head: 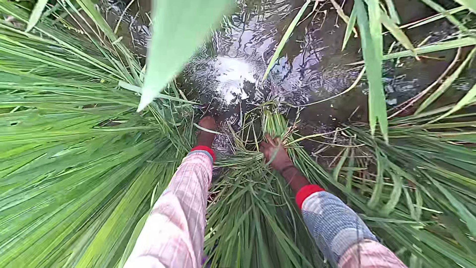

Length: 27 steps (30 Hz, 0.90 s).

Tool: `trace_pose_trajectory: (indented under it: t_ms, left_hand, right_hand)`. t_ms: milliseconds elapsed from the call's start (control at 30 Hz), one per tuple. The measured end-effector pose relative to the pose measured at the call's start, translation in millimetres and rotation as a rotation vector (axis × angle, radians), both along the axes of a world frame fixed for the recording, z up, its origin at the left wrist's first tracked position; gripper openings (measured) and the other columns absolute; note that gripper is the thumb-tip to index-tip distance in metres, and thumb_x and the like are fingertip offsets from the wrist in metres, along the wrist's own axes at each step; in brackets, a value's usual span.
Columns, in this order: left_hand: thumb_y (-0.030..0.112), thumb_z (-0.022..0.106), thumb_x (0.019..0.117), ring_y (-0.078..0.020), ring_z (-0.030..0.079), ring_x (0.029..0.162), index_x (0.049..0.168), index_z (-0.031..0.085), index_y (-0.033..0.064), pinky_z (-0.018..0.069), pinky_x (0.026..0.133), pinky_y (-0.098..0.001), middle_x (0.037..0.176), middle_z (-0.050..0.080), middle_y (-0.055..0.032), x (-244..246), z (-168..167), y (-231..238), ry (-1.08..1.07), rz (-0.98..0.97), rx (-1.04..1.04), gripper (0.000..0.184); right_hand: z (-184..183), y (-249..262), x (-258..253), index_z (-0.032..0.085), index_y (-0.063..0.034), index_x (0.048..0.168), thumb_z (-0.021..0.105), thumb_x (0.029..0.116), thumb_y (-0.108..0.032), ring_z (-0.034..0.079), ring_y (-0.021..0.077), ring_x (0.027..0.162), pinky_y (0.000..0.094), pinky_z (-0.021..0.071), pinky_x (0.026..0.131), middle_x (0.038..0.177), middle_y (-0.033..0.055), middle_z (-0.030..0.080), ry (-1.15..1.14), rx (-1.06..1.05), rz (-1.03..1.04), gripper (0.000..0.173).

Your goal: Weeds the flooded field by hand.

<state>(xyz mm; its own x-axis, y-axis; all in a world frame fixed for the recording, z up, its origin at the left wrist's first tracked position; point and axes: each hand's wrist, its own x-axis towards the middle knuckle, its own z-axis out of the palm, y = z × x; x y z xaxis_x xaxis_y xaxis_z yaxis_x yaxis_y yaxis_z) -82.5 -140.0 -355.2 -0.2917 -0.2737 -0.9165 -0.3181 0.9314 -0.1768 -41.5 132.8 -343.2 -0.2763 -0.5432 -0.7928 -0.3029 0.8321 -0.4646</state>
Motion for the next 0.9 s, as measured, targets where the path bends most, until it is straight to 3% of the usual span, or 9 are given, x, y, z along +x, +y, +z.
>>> trace_pose_trajectory:
  t_ms: [200,267,400,500,567,667,800,900]
  left_hand:
    - [0.007,0.054,0.1033,-0.0514,0.052,0.13,0.132,0.057,-0.0135,0.0417,0.107,-0.0641,0.136,0.056,-0.0354,2,0,9,0.078,0.103,0.043,0.035]
    - [0.008,0.052,0.1046,-0.0514,0.05,0.132,0.137,0.052,-0.0137,0.0405,0.107,-0.0637,0.139,0.053,-0.0365,6,-1,25,0.139,0.171,0.022,0.039]
    - [0.018,0.057,0.1031,-0.0432,0.049,0.137,0.148,0.04,-0.0103,0.0402,0.112,-0.0547,0.145,0.05,-0.0323,17,-4,59,0.117,0.506,-0.089,0.056]
    - [0.017,0.053,0.1049,-0.0404,0.05,0.137,0.144,0.047,-0.0091,0.0399,0.114,-0.0509,0.143,0.052,-0.0311,26,-4,68,0.149,0.682,-0.132,0.047]
    - [0.019,0.051,0.1057,-0.0393,0.053,0.134,0.14,0.051,-0.0075,0.0414,0.112,-0.0509,0.139,0.056,-0.0296,28,-4,59,0.147,0.659,-0.171,0.043]
    - [0.025,0.054,0.1053,-0.0434,0.049,0.137,0.139,0.055,-0.0061,0.0369,0.114,-0.0566,0.141,0.056,-0.0299,27,0,36,0.159,0.542,-0.115,0.046]
    - [0.021,0.05,0.1073,-0.0466,0.047,0.138,0.137,0.056,-0.0082,0.0354,0.113,-0.0621,0.143,0.053,-0.0311,9,0,23,-0.047,0.303,0.054,0.042]
    - [0.023,0.054,0.1051,-0.048,0.052,0.133,0.132,0.059,-0.0095,0.0402,0.108,-0.0641,0.138,0.056,-0.0328,16,-11,21,0.056,0.282,0.028,0.042]
  right_hand:
    - [0,-1,-1,0.064,0.004,0.13,0.044,0.1012,0.007,0.029,0.0452,0.152,0.0663,0.0215,0.118,0.148,0.0211,0.055,-0.008,-0.009,0.0,0.035]
    - [0,-1,-2,0.063,0.0042,0.132,0.042,0.1016,0.007,0.029,0.0449,0.151,0.0658,0.0215,0.119,0.149,0.021,0.054,-0.011,0.0,0.005,0.036]
    - [0,-1,-1,0.062,0.0042,0.132,0.042,0.1013,0.008,0.03,0.0434,0.152,0.0647,0.022,0.119,0.149,0.0207,0.054,-0.003,0.003,0.023,0.037]
    - [-2,-1,-1,0.062,0.0019,0.134,0.043,0.1012,0.008,0.027,0.0422,0.153,0.0644,0.0212,0.12,0.15,0.0181,0.054,-0.003,0.015,0.031,0.039]
    - [-5,-1,1,0.062,-0.0005,0.135,0.044,0.1,0.008,0.026,0.0409,0.154,0.0635,0.0214,0.119,0.152,0.0151,0.053,0.0,0.033,0.053,0.041]
    - [-7,-2,2,0.062,-0.0009,0.136,0.045,0.0992,0.009,0.025,0.0407,0.154,0.0637,0.0208,0.119,0.153,0.0145,0.052,-0.013,0.036,0.04,0.042]
    - [-7,-1,1,0.062,-0.0012,0.135,0.044,0.1,0.008,0.027,0.0404,0.153,0.0628,0.0233,0.119,0.152,0.0147,0.053,0.001,0.034,0.032,0.041]
    - [-7,-1,2,0.064,-0.0005,0.132,0.044,0.1001,0.008,0.029,0.0411,0.153,0.0627,0.0251,0.118,0.15,0.0154,0.055,0.015,0.02,0.017,0.039]
